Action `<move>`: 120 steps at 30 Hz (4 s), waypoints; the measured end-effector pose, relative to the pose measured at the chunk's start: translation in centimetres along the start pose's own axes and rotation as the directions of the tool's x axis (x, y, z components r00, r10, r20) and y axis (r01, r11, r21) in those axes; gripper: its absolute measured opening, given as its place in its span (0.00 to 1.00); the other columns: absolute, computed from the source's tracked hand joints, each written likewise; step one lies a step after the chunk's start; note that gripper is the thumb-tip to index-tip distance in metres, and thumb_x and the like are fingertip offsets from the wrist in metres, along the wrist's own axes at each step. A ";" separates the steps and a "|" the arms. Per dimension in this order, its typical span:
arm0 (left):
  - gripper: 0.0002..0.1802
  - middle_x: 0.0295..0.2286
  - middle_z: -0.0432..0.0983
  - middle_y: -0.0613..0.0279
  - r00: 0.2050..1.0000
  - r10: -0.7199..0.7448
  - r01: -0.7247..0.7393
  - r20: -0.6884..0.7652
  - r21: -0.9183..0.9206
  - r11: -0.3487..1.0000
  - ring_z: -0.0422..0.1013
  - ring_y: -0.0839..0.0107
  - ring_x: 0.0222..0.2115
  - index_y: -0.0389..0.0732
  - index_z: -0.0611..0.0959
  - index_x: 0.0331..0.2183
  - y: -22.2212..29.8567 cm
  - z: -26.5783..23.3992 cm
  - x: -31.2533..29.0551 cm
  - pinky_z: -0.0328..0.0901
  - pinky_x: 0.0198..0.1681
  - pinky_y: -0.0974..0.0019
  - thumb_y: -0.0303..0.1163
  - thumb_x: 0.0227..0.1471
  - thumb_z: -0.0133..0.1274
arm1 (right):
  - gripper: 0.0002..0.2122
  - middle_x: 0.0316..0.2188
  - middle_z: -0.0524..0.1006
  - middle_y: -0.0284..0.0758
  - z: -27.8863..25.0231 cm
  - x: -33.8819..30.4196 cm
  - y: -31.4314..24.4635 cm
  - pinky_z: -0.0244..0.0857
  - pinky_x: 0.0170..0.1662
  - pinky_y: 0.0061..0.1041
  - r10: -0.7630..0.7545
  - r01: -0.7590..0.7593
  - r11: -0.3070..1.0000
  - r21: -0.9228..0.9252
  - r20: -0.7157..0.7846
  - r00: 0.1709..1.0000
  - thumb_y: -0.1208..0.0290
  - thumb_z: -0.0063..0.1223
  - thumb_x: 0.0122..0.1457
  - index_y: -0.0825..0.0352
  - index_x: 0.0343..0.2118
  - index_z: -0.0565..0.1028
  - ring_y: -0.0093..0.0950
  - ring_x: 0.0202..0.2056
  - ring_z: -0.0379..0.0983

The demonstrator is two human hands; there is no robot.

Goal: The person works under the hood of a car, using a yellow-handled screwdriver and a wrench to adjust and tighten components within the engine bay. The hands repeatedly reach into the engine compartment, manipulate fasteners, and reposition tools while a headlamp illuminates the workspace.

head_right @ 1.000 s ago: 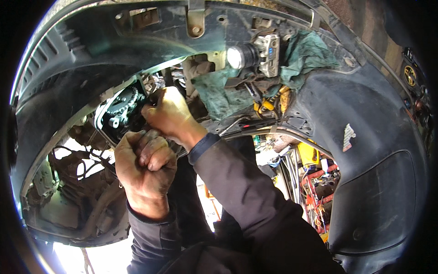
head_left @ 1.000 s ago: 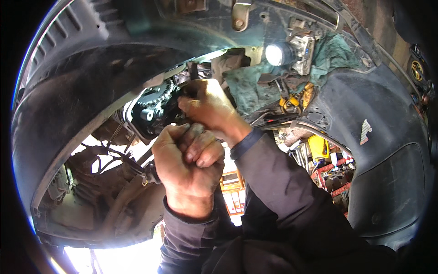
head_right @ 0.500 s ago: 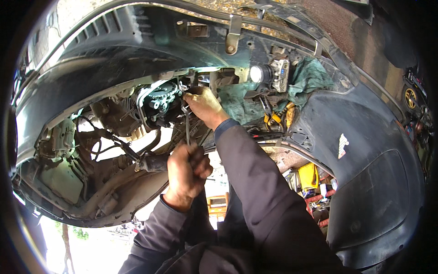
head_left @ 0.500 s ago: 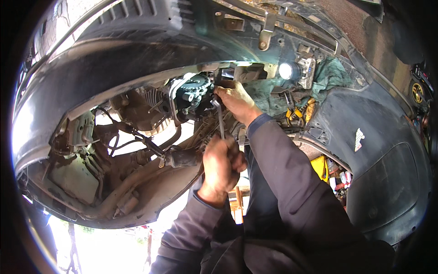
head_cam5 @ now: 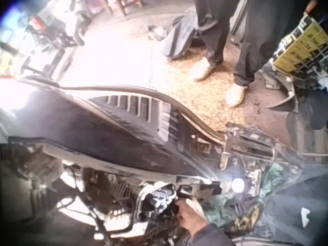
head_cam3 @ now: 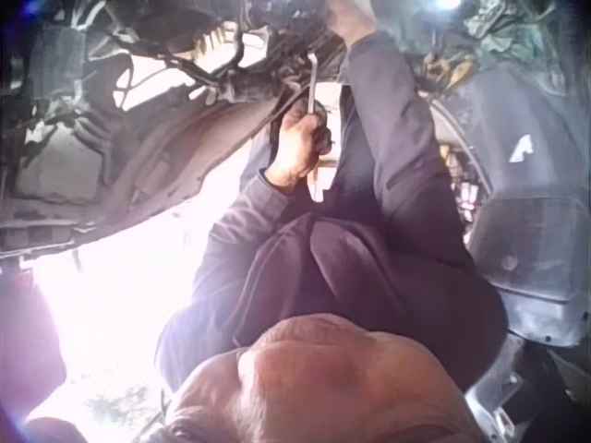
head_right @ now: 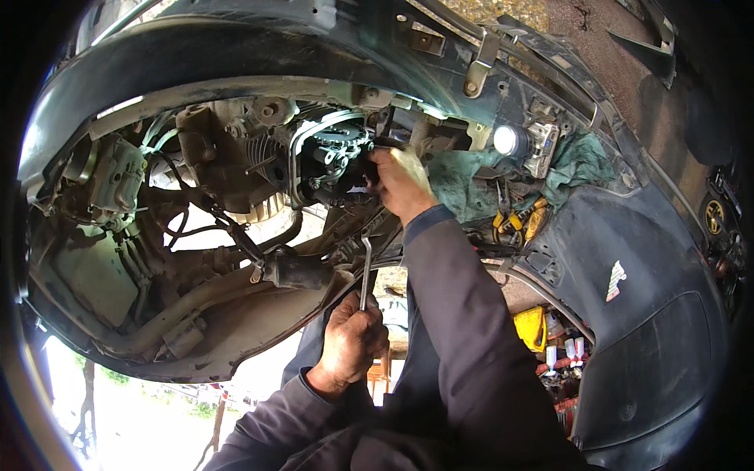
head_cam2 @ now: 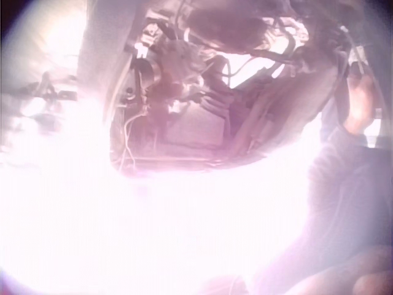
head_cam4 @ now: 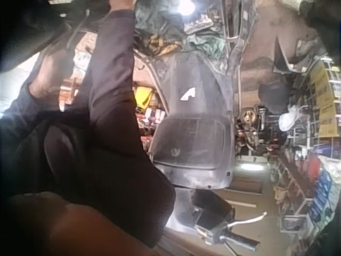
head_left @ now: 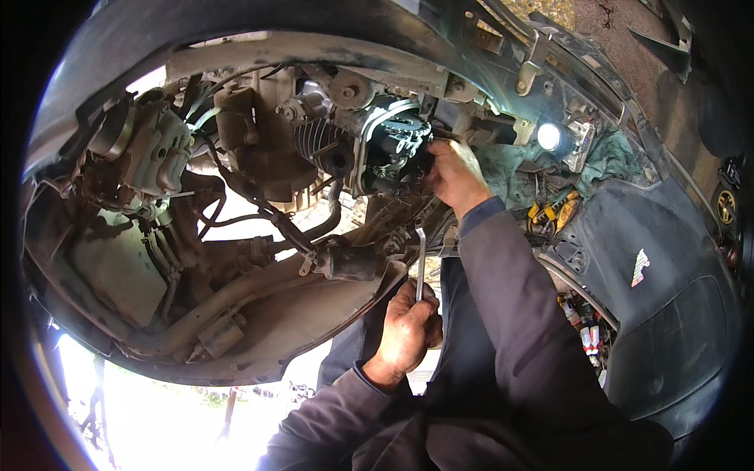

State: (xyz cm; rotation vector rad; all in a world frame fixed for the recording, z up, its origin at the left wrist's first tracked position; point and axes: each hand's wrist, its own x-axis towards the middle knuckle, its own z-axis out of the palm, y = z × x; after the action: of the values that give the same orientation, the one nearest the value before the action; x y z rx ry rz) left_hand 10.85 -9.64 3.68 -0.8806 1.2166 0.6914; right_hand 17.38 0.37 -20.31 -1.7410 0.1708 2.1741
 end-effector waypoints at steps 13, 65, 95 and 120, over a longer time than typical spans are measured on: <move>0.03 0.15 0.62 0.64 0.999 0.031 -0.034 0.037 0.078 0.996 0.60 0.72 0.11 0.39 0.68 0.32 -1.3 -2.1 -0.5 0.55 0.14 0.68 0.24 0.53 0.45 | 0.06 0.27 0.76 0.32 2.6 -9.9 -0.4 0.69 0.27 0.28 -0.694 0.633 0.068 -0.771 0.419 0.586 0.75 0.58 0.54 0.67 0.34 0.75 0.29 0.25 0.74; 0.03 0.16 0.55 0.73 0.993 0.096 -0.107 0.067 0.186 0.977 0.51 0.80 0.12 0.47 0.68 0.32 -2.5 -2.6 -0.1 0.50 0.16 0.73 0.28 0.53 0.43 | 0.08 0.24 0.71 0.34 6.9 -10.5 -1.0 0.68 0.31 0.35 -0.497 0.665 -0.420 -0.617 0.770 0.400 0.69 0.54 0.45 0.64 0.28 0.71 0.34 0.28 0.74; 0.14 0.15 0.51 0.76 0.979 0.122 -0.080 0.163 -0.239 0.968 0.49 0.83 0.13 0.49 0.69 0.28 3.5 6.1 8.0 0.47 0.17 0.75 0.39 0.65 0.35 | 0.15 0.31 0.80 0.43 -0.1 -8.0 -3.2 0.69 0.39 0.28 -0.465 0.480 0.441 -0.759 0.264 0.845 0.69 0.57 0.57 0.74 0.44 0.77 0.29 0.33 0.77; 0.13 0.13 0.52 0.70 0.967 0.078 0.128 0.243 -0.726 0.675 0.52 0.78 0.10 0.45 0.62 0.18 8.7 10.4 5.6 0.48 0.14 0.72 0.31 0.54 0.37 | 0.14 0.27 0.76 0.38 1.9 -6.8 -6.1 0.64 0.29 0.27 -0.114 0.252 0.767 -0.590 0.262 0.958 0.69 0.57 0.56 0.79 0.34 0.73 0.23 0.27 0.68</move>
State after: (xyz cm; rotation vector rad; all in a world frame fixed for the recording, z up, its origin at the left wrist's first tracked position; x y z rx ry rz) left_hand 9.91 3.70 -2.34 -1.4233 0.6555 1.2835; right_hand 18.95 5.28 -12.57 -1.6978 -0.8357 2.3971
